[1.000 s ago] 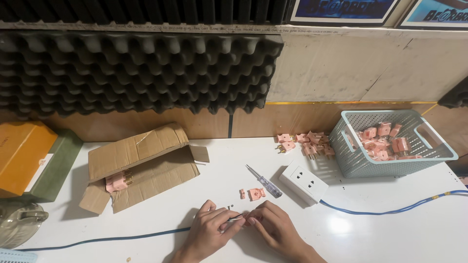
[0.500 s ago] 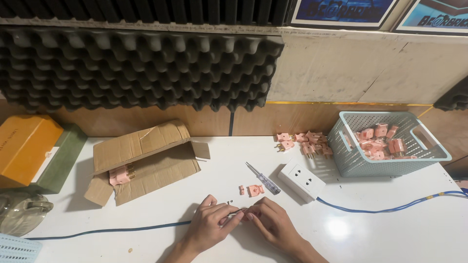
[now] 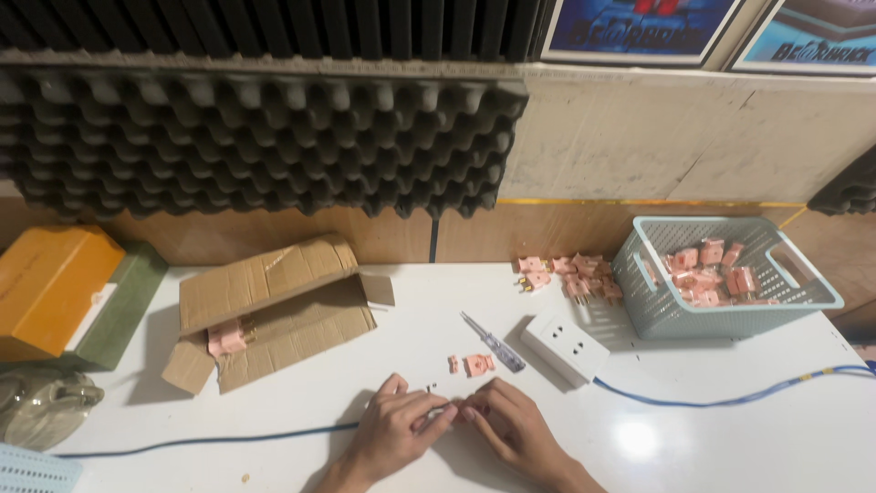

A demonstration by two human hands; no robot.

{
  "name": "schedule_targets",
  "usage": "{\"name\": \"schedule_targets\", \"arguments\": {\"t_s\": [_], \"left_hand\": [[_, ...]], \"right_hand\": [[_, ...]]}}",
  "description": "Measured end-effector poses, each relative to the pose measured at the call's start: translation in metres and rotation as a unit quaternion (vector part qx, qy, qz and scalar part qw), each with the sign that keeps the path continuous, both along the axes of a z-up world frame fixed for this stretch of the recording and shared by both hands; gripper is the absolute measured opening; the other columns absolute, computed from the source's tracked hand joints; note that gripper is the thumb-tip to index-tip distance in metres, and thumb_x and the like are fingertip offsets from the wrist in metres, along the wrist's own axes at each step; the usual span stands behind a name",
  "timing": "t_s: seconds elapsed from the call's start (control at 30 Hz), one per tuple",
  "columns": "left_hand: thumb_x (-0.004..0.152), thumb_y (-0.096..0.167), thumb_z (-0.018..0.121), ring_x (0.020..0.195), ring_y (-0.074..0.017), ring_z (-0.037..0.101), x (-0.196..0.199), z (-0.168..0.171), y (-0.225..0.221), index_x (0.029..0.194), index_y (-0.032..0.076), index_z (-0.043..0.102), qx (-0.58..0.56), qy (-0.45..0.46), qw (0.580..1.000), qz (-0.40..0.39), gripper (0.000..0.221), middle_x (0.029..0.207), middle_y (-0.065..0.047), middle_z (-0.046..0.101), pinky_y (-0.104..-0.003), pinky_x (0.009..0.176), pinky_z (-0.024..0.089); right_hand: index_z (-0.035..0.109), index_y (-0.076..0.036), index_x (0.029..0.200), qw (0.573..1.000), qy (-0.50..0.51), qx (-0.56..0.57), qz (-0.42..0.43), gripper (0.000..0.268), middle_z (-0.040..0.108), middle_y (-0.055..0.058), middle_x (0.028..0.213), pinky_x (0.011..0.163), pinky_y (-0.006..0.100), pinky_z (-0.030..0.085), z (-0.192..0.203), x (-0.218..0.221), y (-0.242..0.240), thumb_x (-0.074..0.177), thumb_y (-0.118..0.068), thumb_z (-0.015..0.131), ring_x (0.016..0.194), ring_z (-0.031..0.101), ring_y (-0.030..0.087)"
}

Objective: The person assembles a power plug by inserting wires into the plug casing, positioning the internal components, and using a screwdriver to tighten the screws that secure the wires and close the casing.

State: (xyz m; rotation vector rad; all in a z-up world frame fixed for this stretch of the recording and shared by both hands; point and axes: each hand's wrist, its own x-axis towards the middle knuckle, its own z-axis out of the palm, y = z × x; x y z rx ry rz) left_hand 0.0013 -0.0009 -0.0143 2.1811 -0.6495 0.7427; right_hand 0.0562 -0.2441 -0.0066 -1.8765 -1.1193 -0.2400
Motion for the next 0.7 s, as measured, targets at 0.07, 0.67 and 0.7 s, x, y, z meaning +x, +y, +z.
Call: {"name": "schedule_targets", "arguments": {"t_s": [0.07, 0.67, 0.7], "left_hand": [[0.111, 0.028, 0.077, 0.047, -0.0143, 0.054, -0.001, 0.0, -0.001, 0.097, 0.015, 0.079, -0.005, -0.002, 1.0, -0.001, 0.019, 0.071, 0.007, 0.081, -0.035, 0.077, 0.044], [0.11, 0.035, 0.078, 0.042, -0.0165, 0.039, 0.011, -0.047, -0.006, 0.092, 0.018, 0.084, -0.027, -0.039, 0.998, 0.047, 0.025, 0.049, 0.007, 0.048, -0.03, 0.067, 0.043], [0.11, 0.035, 0.078, 0.042, -0.0165, 0.039, 0.009, -0.036, -0.007, 0.092, 0.018, 0.084, -0.027, -0.04, 0.998, 0.048, 0.025, 0.049, 0.007, 0.048, -0.03, 0.067, 0.043]], "right_hand": [[0.08, -0.008, 0.113, 1.0, 0.017, -0.001, -0.001, 0.017, 0.07, 0.006, 0.093, 0.072, 0.03, 0.057, 0.0, -0.002, 0.0, 0.114, -0.02, 0.068, 0.08, 0.07, 0.019], [0.083, -0.012, 0.095, 0.999, -0.021, 0.03, -0.036, 0.016, 0.075, 0.001, 0.089, 0.065, 0.027, 0.056, -0.023, 0.011, 0.001, 0.105, -0.025, 0.085, 0.074, 0.073, 0.015], [0.083, -0.012, 0.095, 0.999, -0.022, 0.029, -0.036, 0.016, 0.075, 0.001, 0.089, 0.065, 0.027, 0.056, -0.016, 0.008, 0.002, 0.105, -0.025, 0.085, 0.074, 0.073, 0.015]]}}
